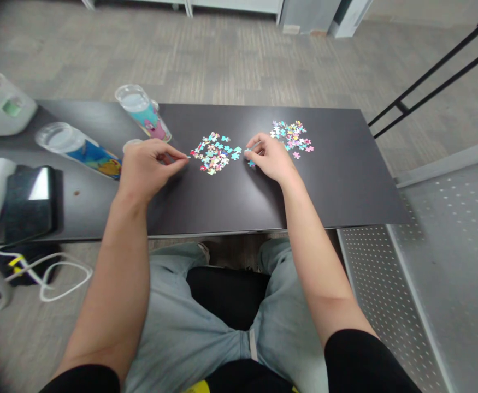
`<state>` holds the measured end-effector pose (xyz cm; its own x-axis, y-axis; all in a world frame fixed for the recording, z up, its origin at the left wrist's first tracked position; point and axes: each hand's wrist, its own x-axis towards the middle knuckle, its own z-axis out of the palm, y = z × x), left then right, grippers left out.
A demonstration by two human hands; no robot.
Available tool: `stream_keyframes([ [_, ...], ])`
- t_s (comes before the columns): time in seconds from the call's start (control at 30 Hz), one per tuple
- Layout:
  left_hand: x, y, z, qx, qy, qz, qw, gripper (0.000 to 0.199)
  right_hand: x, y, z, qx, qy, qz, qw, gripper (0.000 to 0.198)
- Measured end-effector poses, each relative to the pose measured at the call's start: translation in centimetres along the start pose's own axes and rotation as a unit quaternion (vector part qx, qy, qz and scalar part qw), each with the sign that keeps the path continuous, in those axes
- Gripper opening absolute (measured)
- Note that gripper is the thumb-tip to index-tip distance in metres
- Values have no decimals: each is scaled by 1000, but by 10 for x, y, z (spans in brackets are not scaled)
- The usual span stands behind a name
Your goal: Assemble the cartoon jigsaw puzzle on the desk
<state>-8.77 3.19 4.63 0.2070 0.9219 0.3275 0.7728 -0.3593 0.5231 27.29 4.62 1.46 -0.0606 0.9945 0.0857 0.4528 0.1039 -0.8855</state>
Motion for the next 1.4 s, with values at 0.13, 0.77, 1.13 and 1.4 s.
stream_keyframes([
  [0.13, -5, -2, 3, -14, -48, -13, 999, 12, 4, 1, 3, -46, 1, -11, 999, 20],
  [0.77, 6, -11, 28, -53, -76, -21, 995, 21, -43, 13, -2, -146, 70, -53, 985, 10],
  [1.13, 9, 15, 44, -42, -105, -26, 993, 43, -30, 17, -15, -114, 13, -30, 993, 10],
  [1.4, 19, 17, 48, -60, -115, 12, 991, 24, -22, 17, -17, -108, -17, -39, 993, 11],
])
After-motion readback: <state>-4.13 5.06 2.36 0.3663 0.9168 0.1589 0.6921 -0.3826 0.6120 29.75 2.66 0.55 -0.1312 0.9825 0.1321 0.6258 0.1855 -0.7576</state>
